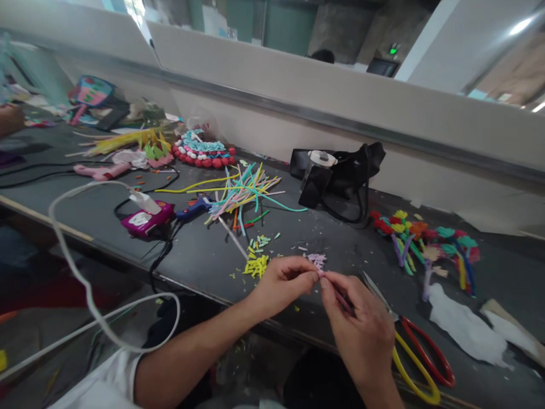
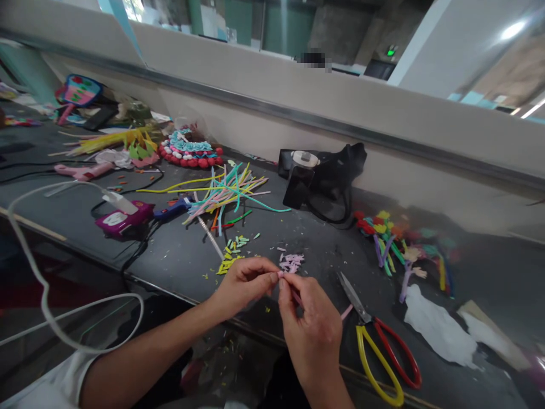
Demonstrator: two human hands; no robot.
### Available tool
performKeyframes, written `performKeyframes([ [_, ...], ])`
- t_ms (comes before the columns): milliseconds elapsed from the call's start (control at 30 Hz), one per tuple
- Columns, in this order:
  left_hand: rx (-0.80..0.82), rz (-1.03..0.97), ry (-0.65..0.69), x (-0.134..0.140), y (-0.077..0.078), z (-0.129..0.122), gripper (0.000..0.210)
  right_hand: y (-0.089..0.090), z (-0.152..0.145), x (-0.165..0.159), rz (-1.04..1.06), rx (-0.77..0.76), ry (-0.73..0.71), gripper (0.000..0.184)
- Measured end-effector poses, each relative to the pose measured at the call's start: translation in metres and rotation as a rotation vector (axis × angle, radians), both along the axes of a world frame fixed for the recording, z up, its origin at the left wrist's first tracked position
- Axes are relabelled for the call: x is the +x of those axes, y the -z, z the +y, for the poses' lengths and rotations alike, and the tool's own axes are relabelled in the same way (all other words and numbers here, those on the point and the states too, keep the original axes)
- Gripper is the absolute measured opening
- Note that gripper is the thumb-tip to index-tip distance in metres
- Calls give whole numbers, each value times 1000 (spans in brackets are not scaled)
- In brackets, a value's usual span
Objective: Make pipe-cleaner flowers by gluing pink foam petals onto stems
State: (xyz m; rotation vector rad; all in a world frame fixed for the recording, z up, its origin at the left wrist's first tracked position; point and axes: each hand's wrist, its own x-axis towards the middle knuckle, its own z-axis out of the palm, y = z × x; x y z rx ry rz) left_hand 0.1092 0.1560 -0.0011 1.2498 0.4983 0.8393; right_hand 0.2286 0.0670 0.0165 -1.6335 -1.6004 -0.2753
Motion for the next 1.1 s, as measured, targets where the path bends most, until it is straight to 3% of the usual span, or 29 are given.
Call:
performKeyframes([
  [233, -190, -66, 54, -2, 1, -3, 17, -3, -8, 2, 48, -62, -80, 11],
  [400, -413, -143, 184, -4, -2, -7, 15, -10, -19, 10, 127, -138, -139, 8],
  [600, -519, -189, 347, -6, -1, -11, 10, -12, -23, 22, 154, -237, -226, 7],
  [867, -481, -72, 473, -6, 0, -8, 13, -19, -16, 39, 124, -385, -340, 13],
  [1100, -261, 104, 485, -12, -2, 0, 15, -25, -7, 53, -112, -415, -445, 18],
])
